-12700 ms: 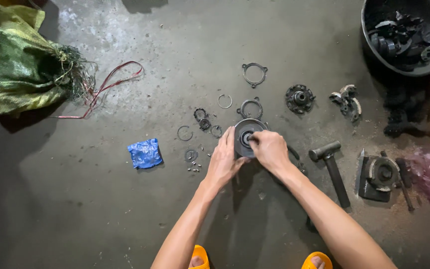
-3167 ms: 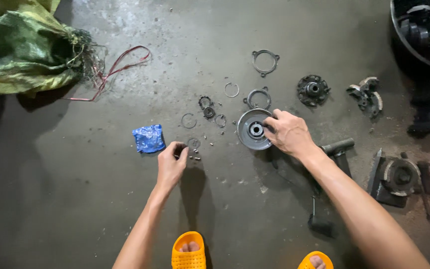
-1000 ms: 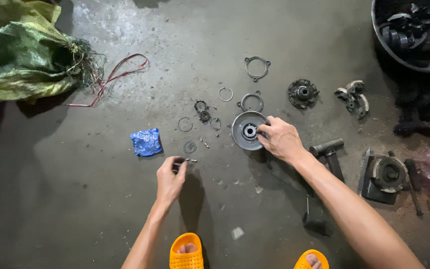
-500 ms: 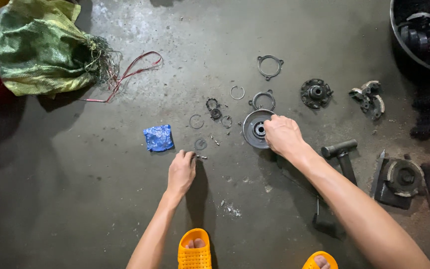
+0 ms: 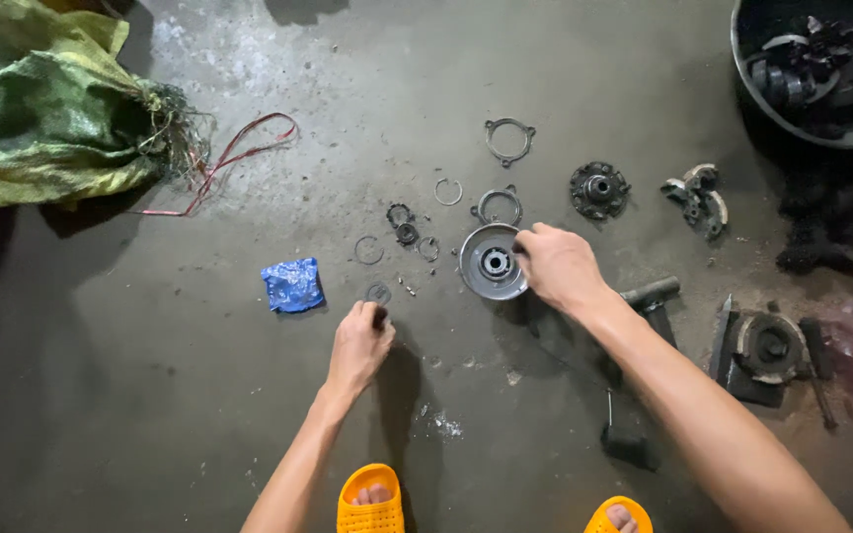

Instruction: Assembling motorcycle clutch components by installing gears and circlips into a housing using a metal pick

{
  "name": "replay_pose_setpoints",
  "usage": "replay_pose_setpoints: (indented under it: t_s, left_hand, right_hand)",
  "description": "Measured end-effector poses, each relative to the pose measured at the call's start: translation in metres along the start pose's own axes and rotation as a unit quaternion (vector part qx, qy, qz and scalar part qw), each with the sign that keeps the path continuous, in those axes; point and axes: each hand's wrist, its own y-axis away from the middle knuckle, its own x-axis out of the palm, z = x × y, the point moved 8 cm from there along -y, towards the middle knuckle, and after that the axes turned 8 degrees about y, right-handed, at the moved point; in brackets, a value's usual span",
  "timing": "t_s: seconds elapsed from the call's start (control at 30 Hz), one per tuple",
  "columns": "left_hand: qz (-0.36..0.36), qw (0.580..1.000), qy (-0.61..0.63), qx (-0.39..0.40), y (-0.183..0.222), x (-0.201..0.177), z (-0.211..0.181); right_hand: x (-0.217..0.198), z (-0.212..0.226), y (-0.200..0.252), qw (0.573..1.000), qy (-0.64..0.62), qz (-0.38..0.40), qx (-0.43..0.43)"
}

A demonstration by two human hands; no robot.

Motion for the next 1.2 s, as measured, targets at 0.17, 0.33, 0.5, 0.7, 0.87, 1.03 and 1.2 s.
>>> replay_pose_setpoints:
  t_s: [0.17, 0.33, 0.5, 0.7, 0.87, 1.03, 1.2]
  left_hand:
    - [-0.034, 0.956, 0.274, -0.097, -0.028, -0.003, -0.063]
    - [-0.004, 0.807, 0.576, -0.129, -0.064, 0.041, -0.102]
    - [0.028, 0.770, 0.623, -0.138, -0.076, 0.060, -0.106]
    - [0.057, 0.780, 0.605, -0.150, -0.077, 0.069, -0.095]
    - [0.003, 0.839, 0.520, -0.162, -0.064, 0.043, -0.071]
    - [-0.036, 0.908, 0.377, -0.178, -0.031, 0.009, -0.012]
    - [-0.058, 0.928, 0.296, -0.219, 0.008, -0.017, 0.040]
  right_hand:
    - [-0.044, 0.003, 0.022, 0.958, -0.280, -0.051, 0.022]
    - [-0.027, 0.018, 0.035, 0.839, -0.540, 0.000, 0.063]
    - [-0.044, 0.013, 0.036, 0.831, -0.546, 0.031, 0.106]
    - [-0.011, 0.008, 0.033, 0.788, -0.599, 0.076, 0.119]
    - [0.003, -0.002, 0.023, 0.897, -0.437, -0.039, 0.051]
    - [0.000, 0.028, 0.015, 0.984, -0.147, -0.081, -0.054]
    - [0.024, 0.025, 0.018, 0.994, -0.045, -0.072, -0.074]
